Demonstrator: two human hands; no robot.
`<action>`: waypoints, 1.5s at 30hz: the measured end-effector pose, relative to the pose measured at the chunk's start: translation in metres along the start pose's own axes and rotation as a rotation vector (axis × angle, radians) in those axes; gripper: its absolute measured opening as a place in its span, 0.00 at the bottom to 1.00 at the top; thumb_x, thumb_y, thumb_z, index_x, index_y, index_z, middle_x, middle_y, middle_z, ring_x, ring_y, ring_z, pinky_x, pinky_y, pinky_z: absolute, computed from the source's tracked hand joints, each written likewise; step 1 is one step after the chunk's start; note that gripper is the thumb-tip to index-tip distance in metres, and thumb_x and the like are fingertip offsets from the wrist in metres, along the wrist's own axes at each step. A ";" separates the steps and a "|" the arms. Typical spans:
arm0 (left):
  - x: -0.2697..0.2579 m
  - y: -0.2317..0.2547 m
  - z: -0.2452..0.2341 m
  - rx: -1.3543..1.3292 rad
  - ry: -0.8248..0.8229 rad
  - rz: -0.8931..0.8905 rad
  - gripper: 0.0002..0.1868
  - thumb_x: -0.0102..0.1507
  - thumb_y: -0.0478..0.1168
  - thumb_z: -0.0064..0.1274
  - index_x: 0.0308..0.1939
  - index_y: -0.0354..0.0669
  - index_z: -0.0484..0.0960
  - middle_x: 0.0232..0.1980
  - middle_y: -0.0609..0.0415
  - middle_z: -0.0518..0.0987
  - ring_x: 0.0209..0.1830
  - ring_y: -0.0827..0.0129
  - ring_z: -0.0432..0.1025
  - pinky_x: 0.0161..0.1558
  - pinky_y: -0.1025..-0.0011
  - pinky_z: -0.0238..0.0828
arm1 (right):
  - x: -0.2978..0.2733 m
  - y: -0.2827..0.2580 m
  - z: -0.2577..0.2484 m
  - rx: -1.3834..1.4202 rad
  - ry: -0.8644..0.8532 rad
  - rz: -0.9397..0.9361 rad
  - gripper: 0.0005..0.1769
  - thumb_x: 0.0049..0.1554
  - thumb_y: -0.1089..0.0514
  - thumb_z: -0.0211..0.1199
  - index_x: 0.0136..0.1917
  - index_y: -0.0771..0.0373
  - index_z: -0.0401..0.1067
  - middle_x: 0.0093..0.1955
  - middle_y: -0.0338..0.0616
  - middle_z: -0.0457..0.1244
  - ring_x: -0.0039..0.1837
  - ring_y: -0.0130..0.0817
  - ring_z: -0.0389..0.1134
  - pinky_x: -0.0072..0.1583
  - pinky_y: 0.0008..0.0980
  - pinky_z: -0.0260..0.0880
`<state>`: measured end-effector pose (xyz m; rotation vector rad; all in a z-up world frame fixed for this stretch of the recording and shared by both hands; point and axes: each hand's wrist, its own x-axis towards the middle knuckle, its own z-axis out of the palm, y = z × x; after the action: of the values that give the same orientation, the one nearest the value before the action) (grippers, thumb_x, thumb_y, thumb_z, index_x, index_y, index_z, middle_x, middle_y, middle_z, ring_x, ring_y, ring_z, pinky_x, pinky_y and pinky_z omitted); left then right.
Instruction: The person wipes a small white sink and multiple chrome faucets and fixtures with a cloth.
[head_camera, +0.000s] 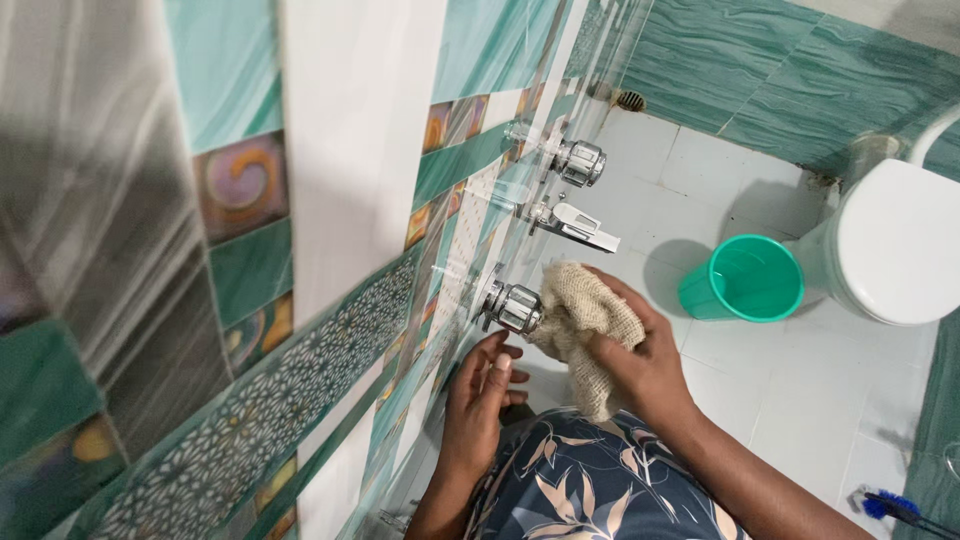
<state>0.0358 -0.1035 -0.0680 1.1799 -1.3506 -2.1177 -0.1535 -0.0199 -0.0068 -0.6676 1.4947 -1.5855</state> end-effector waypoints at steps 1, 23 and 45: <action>0.001 0.003 0.003 -0.021 0.014 0.042 0.28 0.69 0.56 0.42 0.65 0.41 0.73 0.54 0.50 0.79 0.48 0.67 0.75 0.46 0.65 0.76 | -0.002 -0.005 0.012 0.000 -0.006 -0.001 0.37 0.52 0.66 0.59 0.75 0.66 0.60 0.62 0.52 0.69 0.57 0.36 0.75 0.59 0.34 0.78; 0.033 -0.008 0.025 -0.380 0.126 0.131 0.21 0.70 0.50 0.48 0.53 0.35 0.82 0.44 0.53 0.82 0.43 0.72 0.75 0.45 0.71 0.72 | 0.019 -0.039 0.040 -0.926 -0.188 -0.519 0.24 0.52 0.60 0.58 0.62 0.65 0.72 0.62 0.55 0.64 0.64 0.52 0.63 0.65 0.48 0.62; -0.028 0.034 0.043 0.657 0.366 0.746 0.21 0.71 0.40 0.48 0.66 0.34 0.70 0.63 0.40 0.75 0.59 0.60 0.75 0.58 0.65 0.74 | -0.023 -0.003 0.012 -0.560 -0.083 0.007 0.17 0.55 0.58 0.67 0.56 0.63 0.68 0.46 0.46 0.68 0.49 0.36 0.72 0.50 0.32 0.71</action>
<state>0.0138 -0.0766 -0.0178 0.9688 -1.9560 -0.9205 -0.1320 -0.0072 0.0020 -1.0207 1.8888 -1.1113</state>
